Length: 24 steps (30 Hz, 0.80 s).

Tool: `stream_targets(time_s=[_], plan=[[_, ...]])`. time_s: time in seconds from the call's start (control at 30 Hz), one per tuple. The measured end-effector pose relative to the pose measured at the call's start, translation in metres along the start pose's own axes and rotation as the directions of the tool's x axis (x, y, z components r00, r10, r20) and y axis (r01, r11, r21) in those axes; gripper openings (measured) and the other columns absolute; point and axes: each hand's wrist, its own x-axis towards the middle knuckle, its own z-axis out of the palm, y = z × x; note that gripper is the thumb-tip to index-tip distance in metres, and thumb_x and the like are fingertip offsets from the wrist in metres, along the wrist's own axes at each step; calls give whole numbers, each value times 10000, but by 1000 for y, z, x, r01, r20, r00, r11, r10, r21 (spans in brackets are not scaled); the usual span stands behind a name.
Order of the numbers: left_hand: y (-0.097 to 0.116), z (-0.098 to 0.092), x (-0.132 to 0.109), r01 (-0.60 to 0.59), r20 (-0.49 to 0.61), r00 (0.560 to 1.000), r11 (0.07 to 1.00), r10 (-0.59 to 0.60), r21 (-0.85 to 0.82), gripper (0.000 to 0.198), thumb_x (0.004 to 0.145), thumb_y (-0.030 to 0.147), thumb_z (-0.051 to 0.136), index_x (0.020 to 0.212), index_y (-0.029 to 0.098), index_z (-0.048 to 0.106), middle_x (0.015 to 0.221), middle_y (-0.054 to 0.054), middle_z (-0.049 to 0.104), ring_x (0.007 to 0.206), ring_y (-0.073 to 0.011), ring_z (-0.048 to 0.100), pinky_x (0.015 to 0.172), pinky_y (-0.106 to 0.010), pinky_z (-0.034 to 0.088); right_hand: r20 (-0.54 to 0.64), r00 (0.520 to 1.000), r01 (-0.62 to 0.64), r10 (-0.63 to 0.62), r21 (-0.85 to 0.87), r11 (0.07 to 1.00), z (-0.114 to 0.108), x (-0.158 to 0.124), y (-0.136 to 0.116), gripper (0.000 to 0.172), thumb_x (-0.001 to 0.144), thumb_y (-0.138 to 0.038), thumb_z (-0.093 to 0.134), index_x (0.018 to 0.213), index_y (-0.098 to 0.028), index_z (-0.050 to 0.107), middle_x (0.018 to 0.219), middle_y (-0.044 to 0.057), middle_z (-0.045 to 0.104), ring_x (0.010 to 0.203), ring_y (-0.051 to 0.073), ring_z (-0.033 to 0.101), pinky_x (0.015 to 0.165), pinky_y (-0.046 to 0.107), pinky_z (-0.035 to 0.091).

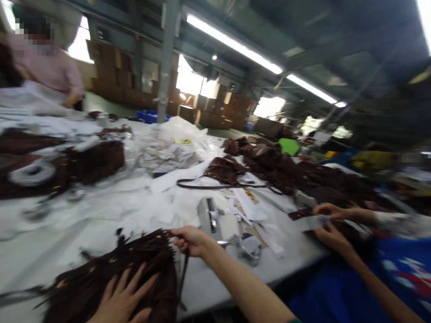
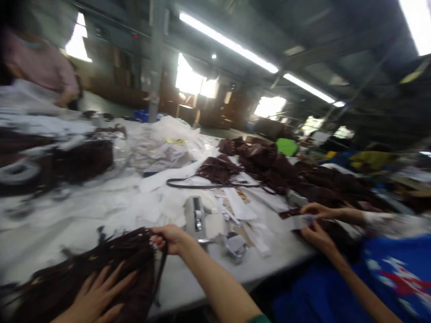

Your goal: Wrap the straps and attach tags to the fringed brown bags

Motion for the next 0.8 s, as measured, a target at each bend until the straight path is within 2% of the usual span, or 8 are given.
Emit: stream_targets(time_s=[0.1, 0.17, 0.37, 0.47, 0.6, 0.7, 0.73, 0.8], plan=[[-7, -7, -10, -9, 24, 1000, 994, 11, -108, 599, 858, 633, 349, 1415, 421, 281, 1540, -48, 200, 1393, -409, 115, 1061, -638, 136, 10, 1000, -9, 10, -58, 998, -4, -17, -11, 225, 910, -196, 468, 735, -111, 582, 443, -36, 538, 296, 12, 369, 308, 80, 221], [-6, -12, -10, 6, 2, 1000, 989, -5, -147, 630, 851, 673, 295, 1424, 413, 262, 1543, -64, 185, 1394, -419, 83, 1051, -658, 112, -99, 988, 96, -114, -172, 980, 0, -39, -20, 184, 869, -226, 542, 825, -75, 638, 475, -17, 567, 311, 18, 398, 311, 97, 257], [-7, -26, 16, 56, 17, 998, 976, -53, -212, 668, 846, 690, 254, 1441, 387, 249, 1540, -120, 199, 1376, -465, 93, 1015, -692, 116, -144, 930, 291, -338, -271, 917, 49, -128, -54, 293, 830, -317, 621, 978, -67, 662, 446, -45, 534, 274, 6, 320, 279, 109, 216], [-15, -41, 37, 67, -1, 998, 970, -69, -234, 635, 861, 659, 267, 1436, 388, 273, 1540, -119, 207, 1372, -481, 72, 997, -711, 114, -107, 921, 331, -376, -296, 896, 76, -153, -43, 375, 840, -378, 603, 1090, -98, 605, 459, -38, 564, 270, 25, 357, 274, 110, 236], [-33, -64, 48, 11, -22, 1000, 949, -19, -315, 589, 865, 610, 349, 1392, 354, 401, 1517, -118, 276, 1374, -453, 159, 1015, -689, 140, -34, 972, 197, -233, -422, 885, 99, -156, 6, 619, 850, -514, 539, 1313, -131, 389, 532, -5, 633, 301, 77, 476, 284, 125, 305], [-39, -83, 31, -109, -210, 977, 912, 25, -396, 488, 897, 458, 386, 1306, 238, 535, 1377, -119, 498, 1306, -324, 391, 1066, -499, 287, -115, 966, 139, -232, -524, 840, 100, -145, 37, 676, 850, -561, 496, 1349, -146, 302, 522, -39, 604, 329, 90, 510, 304, 128, 329], [-36, -89, 20, -132, -324, 946, 911, -2, -391, 469, 896, 402, 403, 1298, 201, 538, 1334, -124, 535, 1264, -291, 446, 1053, -445, 332, -136, 961, 130, -242, -547, 827, 99, -140, 44, 661, 855, -561, 481, 1341, -149, 304, 508, -53, 585, 328, 90, 507, 305, 128, 325], [-17, -101, -6, -178, -557, 831, 940, -15, -292, 506, 861, 328, 478, 1344, 178, 473, 1360, -140, 496, 1245, -283, 455, 1039, -432, 357, -143, 959, 120, -243, -575, 810, 97, -133, 52, 597, 868, -545, 453, 1307, -156, 337, 496, -69, 562, 323, 88, 498, 305, 131, 318]])
